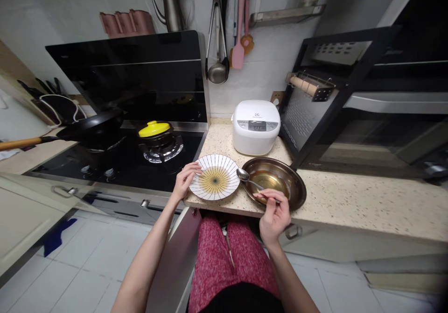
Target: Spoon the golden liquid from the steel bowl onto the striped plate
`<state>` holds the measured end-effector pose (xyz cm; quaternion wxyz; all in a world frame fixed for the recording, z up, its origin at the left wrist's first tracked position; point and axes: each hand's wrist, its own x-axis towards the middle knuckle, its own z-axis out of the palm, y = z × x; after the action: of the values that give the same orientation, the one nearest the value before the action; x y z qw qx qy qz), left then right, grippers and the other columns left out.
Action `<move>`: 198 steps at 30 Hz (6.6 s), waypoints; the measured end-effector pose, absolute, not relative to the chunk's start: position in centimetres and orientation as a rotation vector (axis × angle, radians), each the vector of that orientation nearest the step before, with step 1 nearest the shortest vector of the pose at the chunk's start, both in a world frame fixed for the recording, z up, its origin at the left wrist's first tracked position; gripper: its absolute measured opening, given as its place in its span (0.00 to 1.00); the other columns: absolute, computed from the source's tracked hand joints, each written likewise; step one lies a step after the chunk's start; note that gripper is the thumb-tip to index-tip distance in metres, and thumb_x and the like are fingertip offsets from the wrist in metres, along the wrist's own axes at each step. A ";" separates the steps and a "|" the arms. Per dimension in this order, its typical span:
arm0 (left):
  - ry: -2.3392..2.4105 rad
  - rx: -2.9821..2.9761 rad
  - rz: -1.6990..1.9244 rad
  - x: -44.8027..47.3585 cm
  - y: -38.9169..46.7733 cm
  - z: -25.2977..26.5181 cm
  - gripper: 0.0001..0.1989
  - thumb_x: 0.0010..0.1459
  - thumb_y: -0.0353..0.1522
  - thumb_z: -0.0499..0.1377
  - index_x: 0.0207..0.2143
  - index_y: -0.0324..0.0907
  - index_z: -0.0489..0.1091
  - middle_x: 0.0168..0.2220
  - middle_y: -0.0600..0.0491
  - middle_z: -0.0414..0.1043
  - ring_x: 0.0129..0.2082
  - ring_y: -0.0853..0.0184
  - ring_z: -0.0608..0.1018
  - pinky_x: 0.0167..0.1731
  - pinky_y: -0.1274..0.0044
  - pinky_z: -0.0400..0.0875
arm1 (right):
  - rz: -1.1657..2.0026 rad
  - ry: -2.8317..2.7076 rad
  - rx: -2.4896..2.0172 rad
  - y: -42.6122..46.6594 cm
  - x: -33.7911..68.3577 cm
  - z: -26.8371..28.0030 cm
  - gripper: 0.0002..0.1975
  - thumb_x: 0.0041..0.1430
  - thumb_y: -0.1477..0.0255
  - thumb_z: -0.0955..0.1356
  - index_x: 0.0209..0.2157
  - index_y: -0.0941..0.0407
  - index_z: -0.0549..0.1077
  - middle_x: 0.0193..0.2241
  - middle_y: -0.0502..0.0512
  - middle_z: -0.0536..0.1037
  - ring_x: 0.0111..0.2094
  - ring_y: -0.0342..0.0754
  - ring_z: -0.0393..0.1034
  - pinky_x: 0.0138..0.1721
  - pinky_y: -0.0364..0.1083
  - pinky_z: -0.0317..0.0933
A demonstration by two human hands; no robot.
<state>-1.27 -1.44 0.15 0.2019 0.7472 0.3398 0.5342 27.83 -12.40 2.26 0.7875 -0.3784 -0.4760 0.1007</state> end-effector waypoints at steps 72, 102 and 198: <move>0.935 2.080 1.504 -1.2 -1.5 0.1 0.18 0.71 0.40 0.54 0.40 0.42 0.82 0.48 0.43 0.81 0.59 0.51 0.76 0.61 0.54 0.67 | 0.422 -1.294 -0.865 -12.2 23.3 -0.3 0.11 0.73 0.70 0.63 0.36 0.53 0.74 0.32 0.51 0.78 0.31 0.46 0.75 0.36 0.46 0.69; 0.955 2.078 1.493 -1.3 -1.5 0.2 0.19 0.71 0.41 0.54 0.41 0.42 0.82 0.47 0.42 0.82 0.59 0.50 0.76 0.61 0.53 0.67 | 0.347 -1.150 -0.841 -12.6 24.7 0.8 0.11 0.73 0.72 0.62 0.36 0.53 0.73 0.33 0.53 0.78 0.37 0.48 0.76 0.42 0.50 0.71; 0.949 2.087 1.490 -1.3 -1.5 0.2 0.19 0.71 0.41 0.54 0.40 0.42 0.82 0.47 0.42 0.82 0.59 0.51 0.76 0.61 0.54 0.67 | 0.351 -1.309 -0.882 -12.1 23.1 -0.5 0.10 0.73 0.74 0.62 0.37 0.54 0.74 0.32 0.52 0.78 0.33 0.46 0.75 0.37 0.46 0.71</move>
<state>-1.27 -1.50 0.18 0.2023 0.7475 0.3398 0.5337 23.08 -12.10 -0.50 0.6905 -0.3945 -0.5856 0.1570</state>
